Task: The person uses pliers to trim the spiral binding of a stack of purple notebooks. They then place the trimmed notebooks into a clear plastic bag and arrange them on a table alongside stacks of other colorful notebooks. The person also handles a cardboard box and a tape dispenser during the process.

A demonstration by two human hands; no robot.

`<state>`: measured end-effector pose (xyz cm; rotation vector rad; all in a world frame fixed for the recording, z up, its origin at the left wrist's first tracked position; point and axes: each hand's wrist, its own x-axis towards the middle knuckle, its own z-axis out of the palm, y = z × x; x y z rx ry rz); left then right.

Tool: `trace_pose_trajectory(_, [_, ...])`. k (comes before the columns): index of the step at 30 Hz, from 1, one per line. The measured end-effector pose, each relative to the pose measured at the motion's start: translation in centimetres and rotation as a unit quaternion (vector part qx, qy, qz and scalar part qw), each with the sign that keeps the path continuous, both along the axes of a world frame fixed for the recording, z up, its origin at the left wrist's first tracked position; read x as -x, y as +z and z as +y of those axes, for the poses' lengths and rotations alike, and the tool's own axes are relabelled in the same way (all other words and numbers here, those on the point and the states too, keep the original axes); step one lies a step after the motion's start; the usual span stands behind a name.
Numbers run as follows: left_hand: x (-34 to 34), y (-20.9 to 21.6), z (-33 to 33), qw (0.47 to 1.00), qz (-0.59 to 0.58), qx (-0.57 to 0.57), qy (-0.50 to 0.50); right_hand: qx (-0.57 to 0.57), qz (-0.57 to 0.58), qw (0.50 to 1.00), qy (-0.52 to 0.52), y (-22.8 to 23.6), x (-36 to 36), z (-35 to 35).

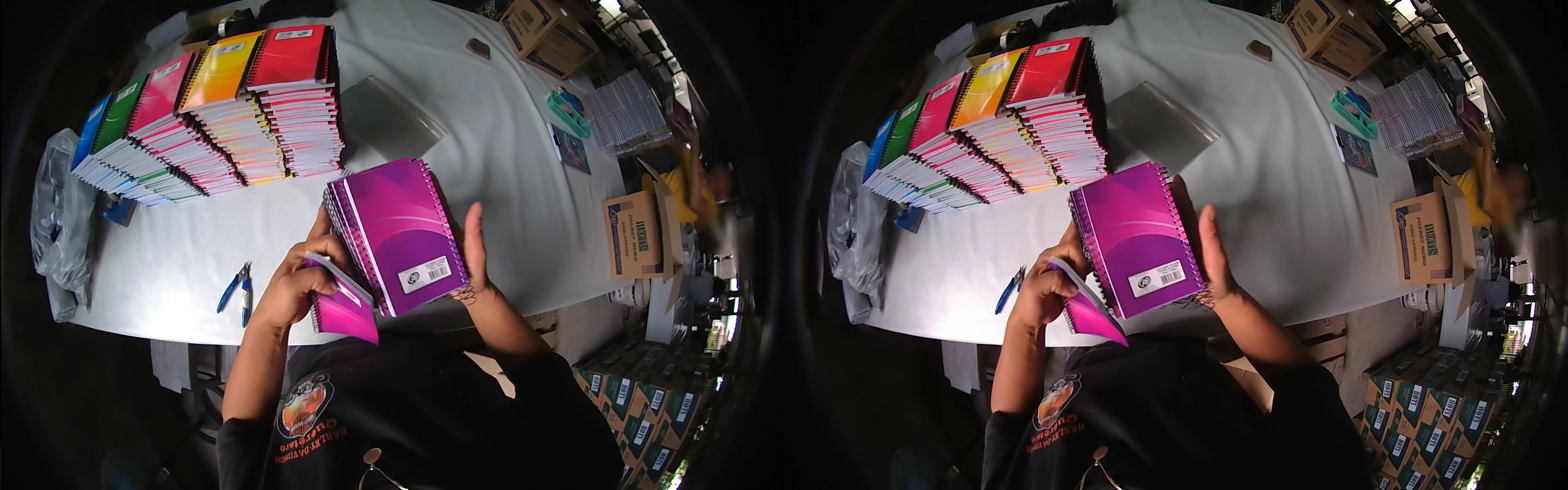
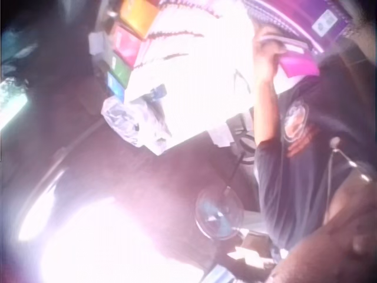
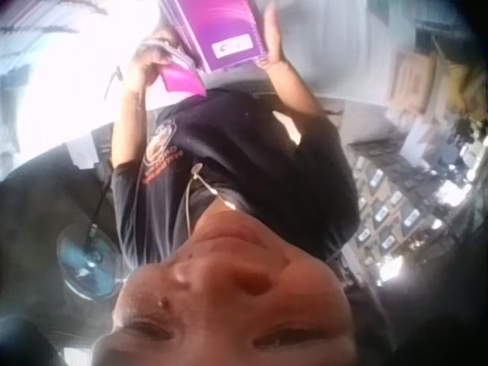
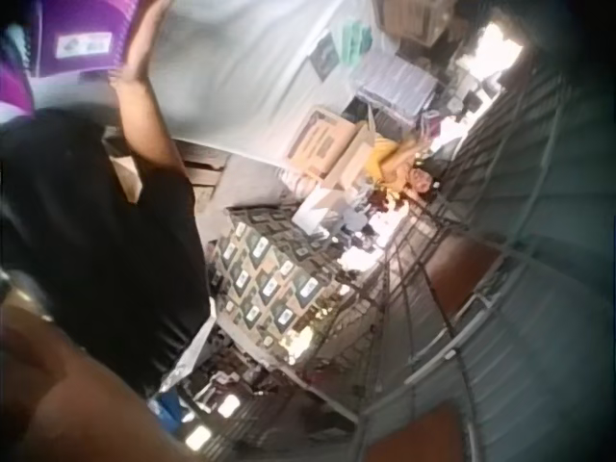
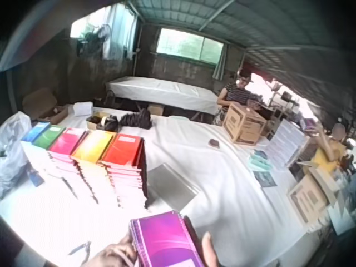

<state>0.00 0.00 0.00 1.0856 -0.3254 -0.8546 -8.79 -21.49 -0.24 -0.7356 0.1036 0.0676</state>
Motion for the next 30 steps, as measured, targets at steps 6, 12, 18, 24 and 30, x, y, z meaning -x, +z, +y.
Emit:
trace_pose_trajectory(6, [-0.1,0.8,-1.8,1.000,0.016,0.016,0.008,0.032,-0.074,0.996,0.048,2.6,-0.5,1.1])
trace_pose_trajectory(12, [-0.2,-0.1,-1.2,0.999,0.019,0.026,0.040,0.116,-0.042,0.992,0.037,1.5,-0.9,-0.6])
trace_pose_trajectory(18, [3.6,1.1,5.2,0.971,-0.101,-0.063,0.207,0.439,-0.360,0.764,-0.306,6.9,4.7,0.5])
trace_pose_trajectory(24, [7.2,3.8,7.9,0.970,-0.202,-0.111,0.072,0.631,-0.381,0.675,-0.037,9.0,6.1,10.1])
trace_pose_trajectory(30, [4.2,2.6,11.8,0.986,-0.124,-0.061,0.097,0.536,-0.165,0.825,-0.072,3.9,2.1,15.4])
